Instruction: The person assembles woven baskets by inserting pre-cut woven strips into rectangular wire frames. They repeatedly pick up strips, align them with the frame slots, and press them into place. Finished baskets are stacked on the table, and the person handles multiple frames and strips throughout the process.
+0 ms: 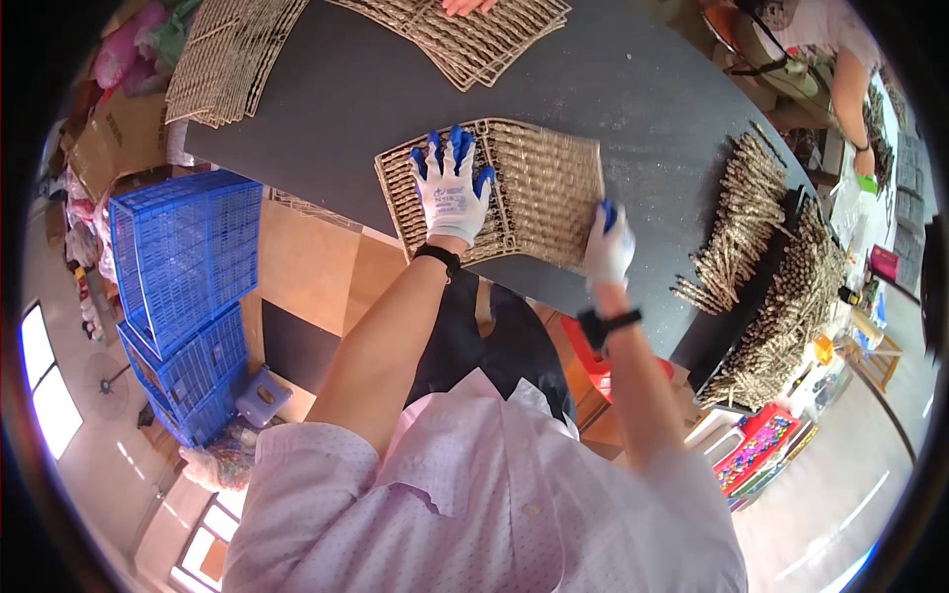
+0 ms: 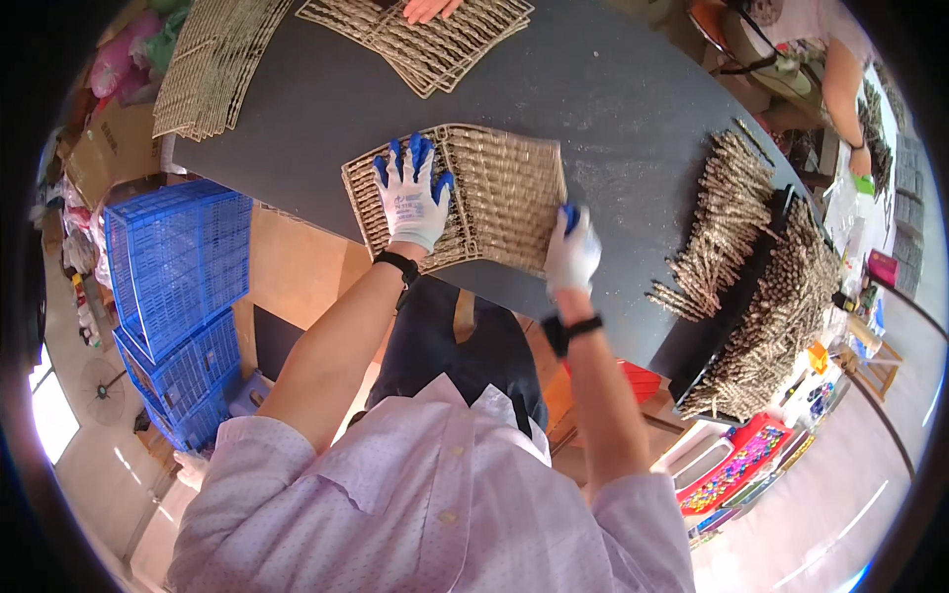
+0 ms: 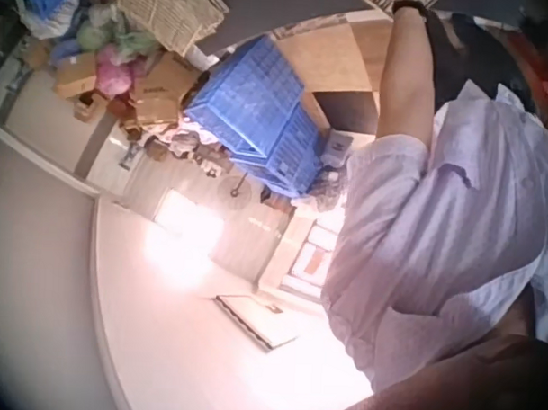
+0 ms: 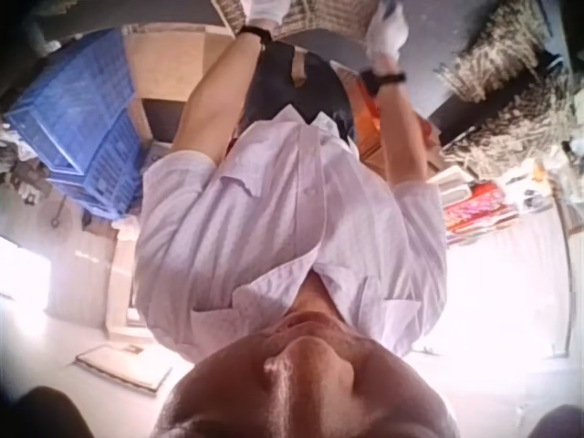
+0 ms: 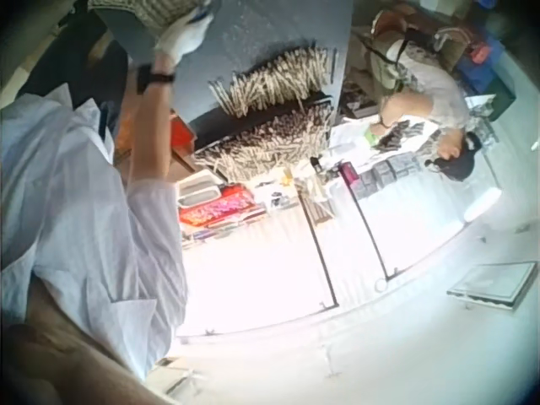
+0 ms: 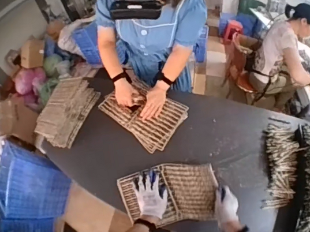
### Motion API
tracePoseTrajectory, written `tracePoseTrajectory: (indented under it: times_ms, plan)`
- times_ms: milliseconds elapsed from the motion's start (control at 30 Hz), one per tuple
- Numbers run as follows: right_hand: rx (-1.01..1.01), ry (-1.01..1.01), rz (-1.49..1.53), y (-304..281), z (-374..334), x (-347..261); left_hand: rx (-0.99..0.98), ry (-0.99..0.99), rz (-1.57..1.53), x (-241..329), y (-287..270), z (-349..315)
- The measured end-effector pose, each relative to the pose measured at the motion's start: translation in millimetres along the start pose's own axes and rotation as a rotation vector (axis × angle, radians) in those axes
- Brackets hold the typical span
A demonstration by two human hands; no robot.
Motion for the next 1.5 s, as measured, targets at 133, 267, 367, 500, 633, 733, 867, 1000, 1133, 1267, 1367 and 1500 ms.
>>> tracePoseTrajectory:
  times_ms: [133, 267, 367, 500, 633, 733, 867, 1000, 1133, 1267, 1367, 1500]
  plan:
    - [0.002, 0.135, -0.007, -2, -38, 4, -0.005, 0.068, 0.001, 4, 0, 3]
    - [0.029, 0.103, 0.001, -13, 30, -21, -0.026, 0.094, 0.016, 5, 2, 2]
    - [0.014, 0.072, -0.017, -7, 91, -70, -0.018, 0.13, 0.016, 12, -5, 4]
    - [0.054, 0.109, -0.046, -8, 85, -67, -0.019, 0.134, -0.001, 8, -3, 2]
    - [-0.068, 0.117, -0.113, -13, 25, -14, -0.018, 0.1, -0.044, 2, -1, 0]
    - [-0.003, -0.024, -0.254, -35, 27, -50, -0.007, 0.102, -0.062, 1, -3, 1]
    - [-0.058, -0.554, -0.664, -9, 7, -163, -0.018, 0.101, -0.099, 0, -5, 0]
    - [-0.317, -0.729, -0.677, 51, 13, -158, -0.04, 0.121, -0.184, 3, -4, -8]
    - [-0.372, -0.657, -0.781, 63, 22, -146, -0.026, -0.216, -0.248, -67, -22, -29]
    - [-0.395, -0.615, -0.919, 72, 23, -133, 0.084, -0.521, -0.525, -107, 26, -103]
    - [-0.479, -0.537, -0.945, 73, 23, -127, -0.153, -0.722, -0.635, -93, 5, -98]
    - [-0.505, -0.499, -0.887, 70, 25, -130, -0.145, -0.65, -1.397, -119, 17, -86]
Point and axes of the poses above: each hand's wrist, its own z-axis towards the middle knuckle, its own y-axis out of the palm, x = y × z, the point moved 10 cm from there along z, towards the middle knuckle, and after that the axes turned 10 degrees about -x, right-handed, at the moved point
